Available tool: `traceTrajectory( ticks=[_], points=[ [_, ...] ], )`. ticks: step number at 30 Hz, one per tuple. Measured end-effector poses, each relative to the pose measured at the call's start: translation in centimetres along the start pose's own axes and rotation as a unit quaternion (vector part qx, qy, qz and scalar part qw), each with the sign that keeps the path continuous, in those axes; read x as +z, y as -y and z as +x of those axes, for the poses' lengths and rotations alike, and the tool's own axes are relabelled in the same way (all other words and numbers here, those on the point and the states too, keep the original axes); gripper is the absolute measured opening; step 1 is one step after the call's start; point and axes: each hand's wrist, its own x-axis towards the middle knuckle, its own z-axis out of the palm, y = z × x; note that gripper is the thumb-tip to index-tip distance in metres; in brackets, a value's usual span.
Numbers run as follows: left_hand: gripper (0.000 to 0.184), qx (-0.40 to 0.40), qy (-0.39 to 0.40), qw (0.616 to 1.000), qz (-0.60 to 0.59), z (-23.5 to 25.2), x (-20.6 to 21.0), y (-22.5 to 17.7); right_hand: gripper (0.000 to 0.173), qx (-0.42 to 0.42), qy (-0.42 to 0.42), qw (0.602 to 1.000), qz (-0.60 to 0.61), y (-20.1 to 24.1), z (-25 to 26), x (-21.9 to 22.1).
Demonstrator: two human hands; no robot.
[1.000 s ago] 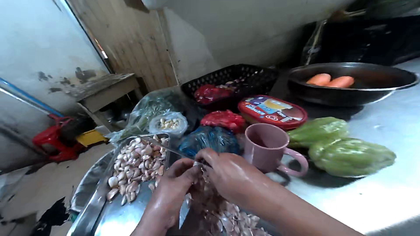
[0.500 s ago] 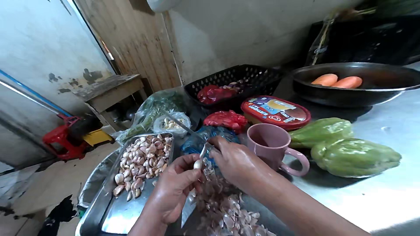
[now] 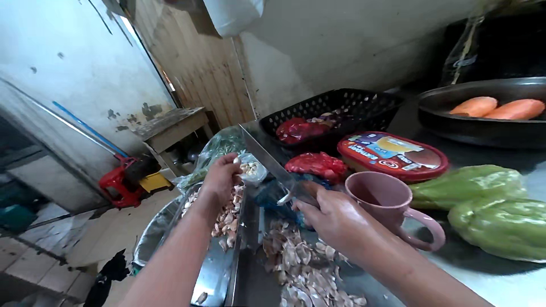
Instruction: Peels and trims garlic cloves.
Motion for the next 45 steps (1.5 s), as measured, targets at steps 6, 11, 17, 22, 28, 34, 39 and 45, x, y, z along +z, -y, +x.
traceTrajectory(
  ticks=[6, 11, 17, 22, 28, 34, 39, 45],
  points=[
    [0.043, 0.094, -0.045, 0.992, 0.07, 2.4, -1.2, -2.1, 0.026, -0.021, 0.009, 1.0, -0.015, -0.4, 0.0, 0.0],
    [0.033, 0.019, -0.076, 0.994, 0.082, -3.9, -2.5, -5.8, 0.027, -0.038, 0.053, 0.998, -0.004, 0.0, -0.3, -0.2],
    [0.021, 0.077, 0.109, 0.954, 0.269, -8.5, -6.9, -1.1, 0.025, -0.059, 0.091, 0.994, -0.004, 0.1, -0.7, 0.4],
    [0.035, 0.037, 0.191, 0.869, 0.456, -8.7, -9.4, 0.7, 0.03, -0.039, 0.11, 0.993, 0.004, 0.0, -0.6, 0.7],
    [0.029, -0.047, 0.113, 0.782, 0.611, -7.1, -10.9, 4.9, 0.02, -0.073, 0.116, 0.99, -0.042, -0.2, -0.4, 0.5],
    [0.031, -0.089, 0.083, 0.739, 0.663, -7.5, -9.8, 6.4, 0.021, -0.095, 0.078, 0.988, -0.094, -0.8, -0.1, 0.9],
    [0.022, -0.031, 0.047, 0.83, 0.555, -7.6, -11.7, 6.5, 0.023, -0.117, 0.029, 0.989, -0.088, -1.0, -0.2, 1.2],
    [0.024, -0.017, 0.031, 0.817, 0.575, -7.6, -12.1, 5.1, 0.029, -0.097, 0.034, 0.994, -0.046, -0.9, -0.4, 1.3]
  ],
)
